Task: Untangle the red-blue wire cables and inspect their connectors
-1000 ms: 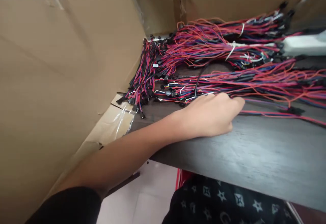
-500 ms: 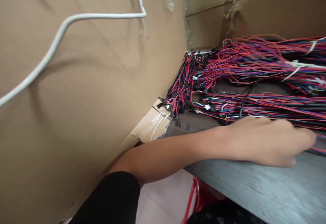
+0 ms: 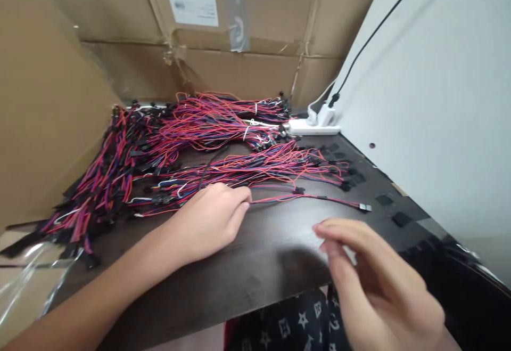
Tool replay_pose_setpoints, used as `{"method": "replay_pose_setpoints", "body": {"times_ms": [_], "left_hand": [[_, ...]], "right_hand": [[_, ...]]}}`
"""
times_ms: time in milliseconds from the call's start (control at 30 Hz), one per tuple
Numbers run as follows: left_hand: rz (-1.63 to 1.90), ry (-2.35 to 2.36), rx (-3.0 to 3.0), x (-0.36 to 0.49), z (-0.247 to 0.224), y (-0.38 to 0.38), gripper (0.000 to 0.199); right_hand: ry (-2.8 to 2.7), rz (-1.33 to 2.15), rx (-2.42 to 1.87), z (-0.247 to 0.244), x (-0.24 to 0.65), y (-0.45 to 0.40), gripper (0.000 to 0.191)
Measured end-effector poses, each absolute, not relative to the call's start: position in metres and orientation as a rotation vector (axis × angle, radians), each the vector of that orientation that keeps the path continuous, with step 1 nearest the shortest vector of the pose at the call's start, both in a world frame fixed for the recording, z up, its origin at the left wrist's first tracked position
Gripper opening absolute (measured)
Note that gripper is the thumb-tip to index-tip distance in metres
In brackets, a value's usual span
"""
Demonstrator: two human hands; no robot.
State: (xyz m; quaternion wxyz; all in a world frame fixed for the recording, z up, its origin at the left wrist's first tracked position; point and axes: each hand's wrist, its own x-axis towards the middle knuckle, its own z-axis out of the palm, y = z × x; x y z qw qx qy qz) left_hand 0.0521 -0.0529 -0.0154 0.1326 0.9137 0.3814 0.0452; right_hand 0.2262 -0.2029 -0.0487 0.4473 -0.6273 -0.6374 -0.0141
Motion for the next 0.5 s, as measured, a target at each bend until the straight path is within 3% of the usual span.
{"method": "replay_pose_setpoints", "body": {"times_ms": [67,167,233,500], "left_hand": [[0.073,1.137,2.653,0.051,-0.013,-0.053,0.029],[0.032,1.15,2.668,0.05,-0.015,-0.05,0.031],[0.036,1.133,2.666,0.049,-0.017,-0.049,0.031],[0.045,1.072,2.58,0.05,-0.012,-0.047,0.031]], "right_hand": [[-1.474,-0.096,-1.514,-0.039,0.252,-0.186,0.018],[-1.744,-0.214,-1.605,-0.038,0.298,-0.165,0.013],[-1.926,-0.253,-1.69,-0.043,0.323,-0.153,0.019],[-2.269,-0.098,-1.717,-0.057,0.336,-0.118,0.017]]}}
